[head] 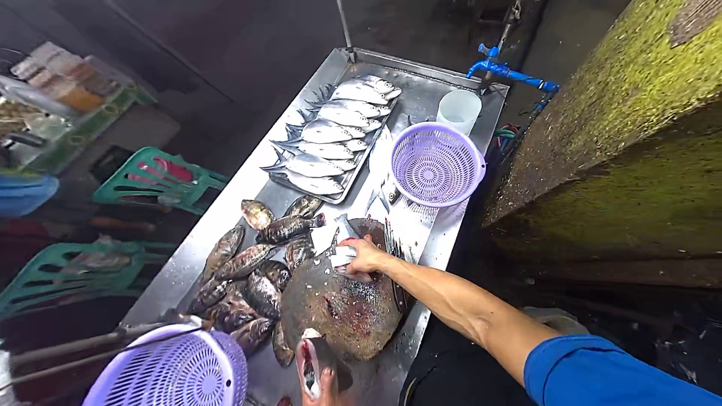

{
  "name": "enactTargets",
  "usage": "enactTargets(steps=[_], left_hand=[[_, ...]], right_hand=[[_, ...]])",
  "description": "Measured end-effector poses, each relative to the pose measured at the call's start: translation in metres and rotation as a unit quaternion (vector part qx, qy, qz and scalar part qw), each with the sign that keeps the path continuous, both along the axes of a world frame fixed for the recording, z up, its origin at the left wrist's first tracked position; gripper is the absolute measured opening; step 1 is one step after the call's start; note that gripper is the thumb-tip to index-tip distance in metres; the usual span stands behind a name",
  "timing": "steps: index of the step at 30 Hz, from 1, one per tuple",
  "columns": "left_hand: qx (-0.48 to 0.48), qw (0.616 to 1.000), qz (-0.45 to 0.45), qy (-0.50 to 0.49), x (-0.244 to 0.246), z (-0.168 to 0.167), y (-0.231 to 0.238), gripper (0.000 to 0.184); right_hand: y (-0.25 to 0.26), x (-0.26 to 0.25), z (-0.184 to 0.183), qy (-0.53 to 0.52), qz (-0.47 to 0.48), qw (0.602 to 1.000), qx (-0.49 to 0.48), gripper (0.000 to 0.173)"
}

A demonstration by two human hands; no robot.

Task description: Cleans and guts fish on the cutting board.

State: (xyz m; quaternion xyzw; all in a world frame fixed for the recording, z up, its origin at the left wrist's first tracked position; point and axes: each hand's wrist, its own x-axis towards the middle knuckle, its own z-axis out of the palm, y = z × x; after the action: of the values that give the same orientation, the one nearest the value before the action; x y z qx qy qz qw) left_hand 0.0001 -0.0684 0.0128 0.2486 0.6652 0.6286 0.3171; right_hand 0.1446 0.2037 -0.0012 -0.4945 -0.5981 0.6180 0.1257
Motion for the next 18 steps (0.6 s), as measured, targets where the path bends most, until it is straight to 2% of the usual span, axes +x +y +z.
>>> enactTargets(steps=[2, 4, 5, 7, 10, 11, 13, 15, 18], left_hand=[[0.022, 0.999, -0.011, -0.039, 0.006, 0.009, 0.019, 0.081], [0.039, 0.996, -0.038, -0.074, 0.015, 0.02, 0.045, 0.088], [0.041, 0.994, -0.042, -0.09, 0.022, 0.026, 0.061, 0.088], [0.045, 0.989, -0.098, -0.101, 0.041, 0.041, 0.101, 0.092], [0.055, 0.973, -0.201, -0.099, 0.08, 0.057, 0.185, 0.104], [0.054, 0.967, -0.23, -0.092, 0.098, 0.061, 0.215, 0.103], [0.043, 0.954, -0.281, -0.093, 0.136, 0.064, 0.273, 0.09], [-0.004, 0.943, -0.325, -0.074, 0.169, 0.055, 0.319, 0.071], [-0.094, 0.913, -0.393, 0.057, 0.208, 0.038, 0.365, 0.058]], right_hand=[[0.004, 0.018, 0.006, 0.184, -0.078, 0.977, -0.079, 0.082], [0.01, 0.044, 0.022, 0.326, -0.15, 0.926, -0.121, 0.081], [0.013, 0.06, 0.033, 0.365, -0.179, 0.907, -0.108, 0.079], [0.025, 0.099, 0.053, 0.39, -0.239, 0.889, -0.022, 0.075], [0.058, 0.152, 0.051, 0.305, -0.348, 0.879, 0.116, 0.079], [0.07, 0.166, 0.041, 0.252, -0.385, 0.878, 0.131, 0.082], [0.087, 0.19, 0.016, 0.189, -0.42, 0.885, 0.071, 0.086], [0.094, 0.211, 0.001, 0.142, -0.442, 0.886, -0.015, 0.074], [0.089, 0.237, -0.012, 0.022, -0.408, 0.912, 0.02, 0.047]])
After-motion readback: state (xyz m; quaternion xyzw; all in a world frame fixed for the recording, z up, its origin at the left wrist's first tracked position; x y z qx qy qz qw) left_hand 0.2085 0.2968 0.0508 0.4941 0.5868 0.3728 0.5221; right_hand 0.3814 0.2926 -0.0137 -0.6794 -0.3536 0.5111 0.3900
